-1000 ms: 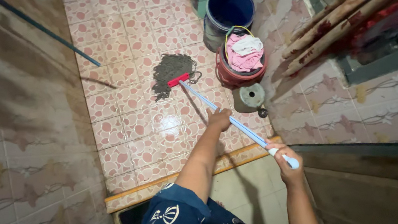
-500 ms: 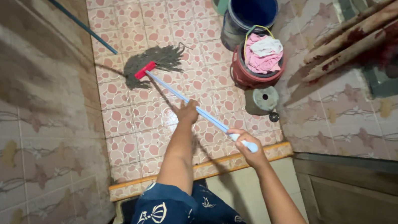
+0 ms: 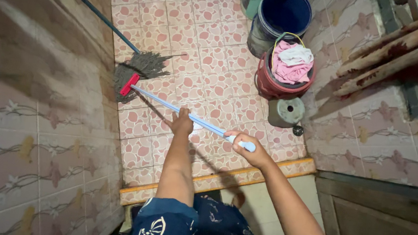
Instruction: The person uses a mop to move a dark liquid spill across a tiled bathroom floor and into a drain, guiding the mop with both hands.
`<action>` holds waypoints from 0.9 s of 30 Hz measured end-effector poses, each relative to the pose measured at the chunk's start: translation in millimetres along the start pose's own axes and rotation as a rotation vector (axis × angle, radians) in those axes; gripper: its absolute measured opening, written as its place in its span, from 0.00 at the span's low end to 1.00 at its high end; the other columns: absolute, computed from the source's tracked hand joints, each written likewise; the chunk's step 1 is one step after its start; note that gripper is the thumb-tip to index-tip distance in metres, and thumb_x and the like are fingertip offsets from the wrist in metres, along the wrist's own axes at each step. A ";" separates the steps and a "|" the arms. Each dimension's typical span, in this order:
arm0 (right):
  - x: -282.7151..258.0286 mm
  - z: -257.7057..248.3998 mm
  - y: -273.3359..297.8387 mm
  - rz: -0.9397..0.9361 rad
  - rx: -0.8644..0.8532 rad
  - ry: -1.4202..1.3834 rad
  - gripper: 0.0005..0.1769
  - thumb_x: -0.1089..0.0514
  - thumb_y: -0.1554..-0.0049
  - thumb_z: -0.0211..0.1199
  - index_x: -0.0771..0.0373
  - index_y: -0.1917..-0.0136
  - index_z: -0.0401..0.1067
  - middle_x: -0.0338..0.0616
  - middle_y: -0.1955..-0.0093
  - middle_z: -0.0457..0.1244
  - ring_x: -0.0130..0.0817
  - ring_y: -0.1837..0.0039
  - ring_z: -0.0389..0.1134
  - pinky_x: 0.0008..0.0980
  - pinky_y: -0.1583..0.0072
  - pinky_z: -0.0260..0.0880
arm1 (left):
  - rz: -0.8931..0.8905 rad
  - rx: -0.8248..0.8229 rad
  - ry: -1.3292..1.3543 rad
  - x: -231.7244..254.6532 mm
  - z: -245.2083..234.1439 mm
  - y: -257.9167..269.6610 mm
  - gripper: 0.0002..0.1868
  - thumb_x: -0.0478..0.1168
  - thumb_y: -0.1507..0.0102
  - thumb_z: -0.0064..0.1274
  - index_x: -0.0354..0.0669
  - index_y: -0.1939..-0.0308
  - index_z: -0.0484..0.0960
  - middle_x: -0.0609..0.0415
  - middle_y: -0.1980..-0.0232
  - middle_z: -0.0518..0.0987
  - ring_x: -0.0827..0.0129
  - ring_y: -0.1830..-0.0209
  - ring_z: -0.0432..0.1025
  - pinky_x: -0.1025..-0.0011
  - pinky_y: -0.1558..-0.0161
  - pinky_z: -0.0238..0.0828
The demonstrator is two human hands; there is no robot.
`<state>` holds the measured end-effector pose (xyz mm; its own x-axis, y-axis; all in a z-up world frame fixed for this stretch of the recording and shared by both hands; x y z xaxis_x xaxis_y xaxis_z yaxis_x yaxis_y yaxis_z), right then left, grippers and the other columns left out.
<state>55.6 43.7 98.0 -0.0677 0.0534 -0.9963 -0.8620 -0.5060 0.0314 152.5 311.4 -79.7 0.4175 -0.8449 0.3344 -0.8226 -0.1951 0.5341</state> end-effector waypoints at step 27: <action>-100.5 -163.9 58.1 -0.111 0.220 0.355 0.02 0.67 0.43 0.64 0.65 0.58 0.72 0.53 0.37 0.69 0.50 0.25 0.64 0.46 0.26 0.59 | 0.223 0.003 0.204 242.8 77.6 -26.9 0.27 0.51 0.34 0.48 0.63 0.30 0.65 0.63 0.18 0.51 0.50 0.17 0.45 0.29 0.28 0.36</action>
<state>94.7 -132.2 186.7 0.1751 -0.2221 -0.9592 -0.9436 -0.3161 -0.0991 246.1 72.8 -73.1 0.2952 -0.7497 0.5922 -0.9036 -0.0176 0.4281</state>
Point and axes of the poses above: each hand's wrist, its own y-axis away from the middle knuckle, its own z-axis out of the palm, x = y × z, the point moved 3 cm from there along -y, towards the middle knuckle
